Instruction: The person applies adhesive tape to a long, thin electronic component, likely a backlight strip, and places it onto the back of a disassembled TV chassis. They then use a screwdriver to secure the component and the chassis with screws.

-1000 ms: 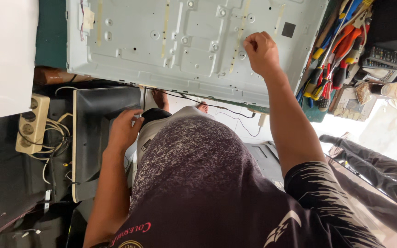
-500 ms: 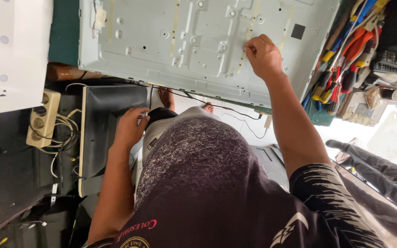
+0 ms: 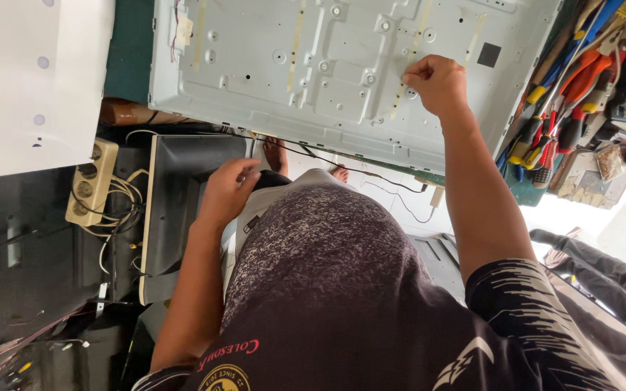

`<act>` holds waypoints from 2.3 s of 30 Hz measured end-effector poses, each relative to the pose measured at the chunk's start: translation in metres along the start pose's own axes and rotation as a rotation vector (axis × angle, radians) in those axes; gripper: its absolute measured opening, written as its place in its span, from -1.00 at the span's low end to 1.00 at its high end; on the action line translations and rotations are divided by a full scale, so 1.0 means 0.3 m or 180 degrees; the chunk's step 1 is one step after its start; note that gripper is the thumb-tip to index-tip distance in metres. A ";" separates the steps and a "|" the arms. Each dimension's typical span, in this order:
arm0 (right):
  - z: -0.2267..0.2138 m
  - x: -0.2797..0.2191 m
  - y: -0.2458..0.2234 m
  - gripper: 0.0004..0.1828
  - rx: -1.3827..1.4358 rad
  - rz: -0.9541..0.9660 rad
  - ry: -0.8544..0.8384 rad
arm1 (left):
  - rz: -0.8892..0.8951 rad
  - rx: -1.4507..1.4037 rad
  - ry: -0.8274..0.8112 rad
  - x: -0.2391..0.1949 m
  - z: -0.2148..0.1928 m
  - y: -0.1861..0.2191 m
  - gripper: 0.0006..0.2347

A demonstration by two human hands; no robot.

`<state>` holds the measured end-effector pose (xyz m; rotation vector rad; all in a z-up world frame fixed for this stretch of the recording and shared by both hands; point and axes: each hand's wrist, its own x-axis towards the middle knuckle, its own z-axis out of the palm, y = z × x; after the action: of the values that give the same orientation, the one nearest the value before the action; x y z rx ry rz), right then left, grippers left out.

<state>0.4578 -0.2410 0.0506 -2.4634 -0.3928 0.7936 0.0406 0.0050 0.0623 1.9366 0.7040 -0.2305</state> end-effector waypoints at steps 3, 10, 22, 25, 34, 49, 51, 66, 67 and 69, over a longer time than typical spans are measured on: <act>-0.005 -0.014 -0.034 -0.95 0.0066 0.0132 -0.0014 | 0.0376 -0.0146 0.0157 0.039 -0.055 0.122 -0.69; 0.050 0.062 0.113 -0.83 -0.0346 -0.0191 0.0328 | 0.1135 0.0571 0.1331 0.272 -0.143 0.049 -0.88; -0.006 -0.061 -0.101 -0.91 0.0481 0.0691 0.0161 | 0.1277 0.1242 0.1764 0.909 -0.411 -0.164 -0.83; 0.014 -0.056 -0.090 -0.90 0.0471 0.0772 0.0287 | 0.1699 0.1290 0.1832 1.078 -0.428 -0.202 -0.81; 0.063 -0.159 -0.069 -0.85 0.1084 0.0687 0.0853 | 0.1702 0.2164 0.1574 1.155 -0.462 -0.131 -0.91; 0.209 -0.575 0.087 -0.97 0.2324 0.0668 0.1883 | 0.1741 0.2377 0.1124 0.643 -0.513 -0.190 -0.87; 0.236 -0.592 0.073 -0.97 0.2404 0.0634 0.1822 | 0.1753 0.2216 0.1263 0.619 -0.496 -0.222 -0.94; 0.306 -0.658 0.059 -0.96 0.2106 0.0137 0.1684 | 0.2045 0.2429 0.1748 0.665 -0.429 -0.271 -0.82; 0.314 -0.669 0.063 -0.96 0.2109 0.0147 0.1703 | 0.2065 0.2427 0.1737 0.660 -0.432 -0.258 -0.82; 0.328 -0.692 0.072 -0.95 0.2192 0.0157 0.1782 | 0.2084 0.2160 0.1729 0.649 -0.436 -0.233 -0.83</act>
<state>0.2372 -0.3070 0.0651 -1.9190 0.1375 0.1707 0.1400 0.2135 -0.0182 2.8116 0.2914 0.5520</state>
